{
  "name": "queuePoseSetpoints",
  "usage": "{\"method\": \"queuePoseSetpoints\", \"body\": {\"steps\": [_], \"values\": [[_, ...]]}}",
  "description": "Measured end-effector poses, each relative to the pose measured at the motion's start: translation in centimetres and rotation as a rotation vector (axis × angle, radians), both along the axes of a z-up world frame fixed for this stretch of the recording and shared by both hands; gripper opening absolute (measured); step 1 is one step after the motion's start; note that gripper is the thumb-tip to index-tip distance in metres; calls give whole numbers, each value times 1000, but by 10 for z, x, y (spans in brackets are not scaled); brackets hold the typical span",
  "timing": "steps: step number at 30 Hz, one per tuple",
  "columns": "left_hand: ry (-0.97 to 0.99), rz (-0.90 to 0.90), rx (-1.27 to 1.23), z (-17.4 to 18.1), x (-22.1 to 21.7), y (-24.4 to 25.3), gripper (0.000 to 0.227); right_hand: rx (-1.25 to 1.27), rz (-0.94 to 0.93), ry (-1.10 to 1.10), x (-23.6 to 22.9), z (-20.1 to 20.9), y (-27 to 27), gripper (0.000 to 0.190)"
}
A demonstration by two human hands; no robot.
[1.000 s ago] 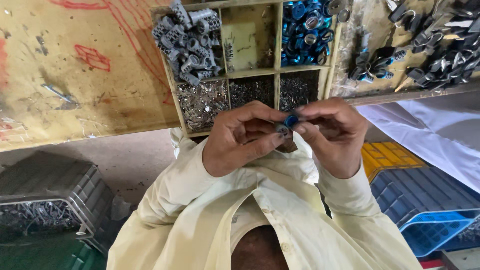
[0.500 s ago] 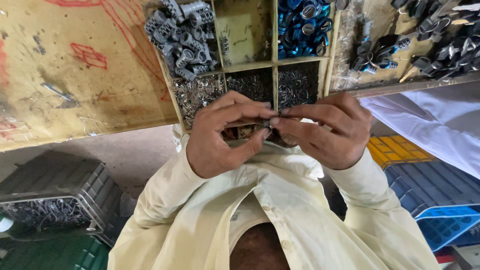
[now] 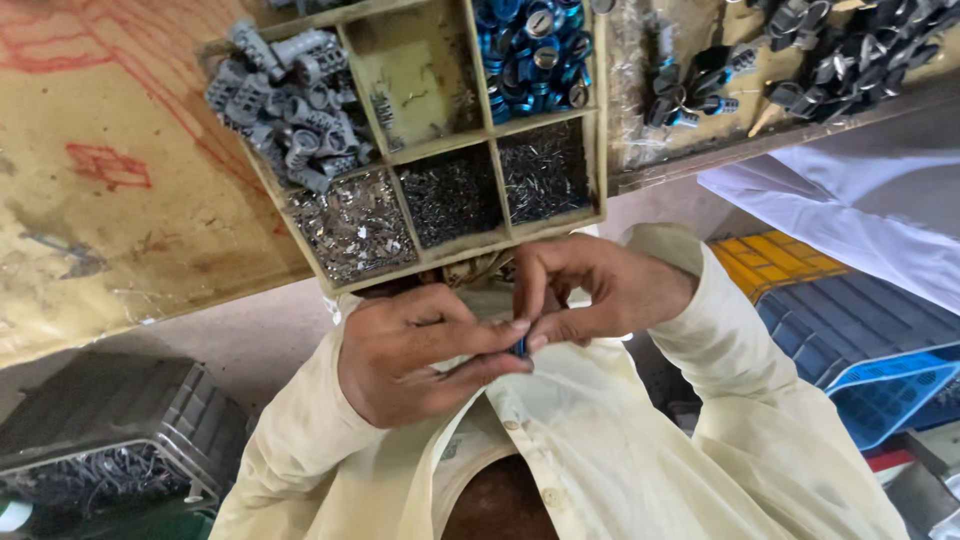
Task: The person assembles keychains by hand at a workbench. They pick up a key, attach a small metal ring, and then add a blue plastic cap, repeating this process for multiple units.
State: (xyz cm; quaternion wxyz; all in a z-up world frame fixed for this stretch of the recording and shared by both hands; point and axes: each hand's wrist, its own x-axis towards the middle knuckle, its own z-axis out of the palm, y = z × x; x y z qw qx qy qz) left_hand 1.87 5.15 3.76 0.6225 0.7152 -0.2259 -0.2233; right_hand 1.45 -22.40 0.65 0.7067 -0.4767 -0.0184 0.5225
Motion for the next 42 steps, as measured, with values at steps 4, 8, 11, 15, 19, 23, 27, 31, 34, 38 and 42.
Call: {"method": "queuePoseSetpoints", "body": {"steps": [4,8,11,15,19,23,27,31,34,38,42], "values": [[138,79,-87,-12,-3,-19,35,76,-114,-164,0,2,-6,18],[175,127,-95,-21,-1,-36,35,-917,-498,-698,19,17,-35,9],[185,125,-148,-21,2,-40,34,-1544,-321,-1296,35,11,-58,20],[147,103,-126,-22,9,-37,34,-1432,-376,-1318,26,-9,-72,17],[185,162,-134,-26,10,-31,32,-648,-1157,-990,10,-22,-75,18],[513,98,-337,-27,10,-32,28,-180,-1285,-983,-6,-11,-61,21],[608,19,-376,-25,11,-30,27,-260,-837,-1055,-9,7,-34,20],[529,38,-256,-22,12,-29,27,-436,-496,-1063,6,31,-25,19],[406,63,-129,-17,13,-25,27,-578,-364,-1102,14,49,-20,23],[334,45,-72,-12,17,-21,25,-573,-247,-1302,24,52,-12,26],[596,-62,-120,-15,18,-19,22,-483,-133,-1398,23,49,-6,28]]}}
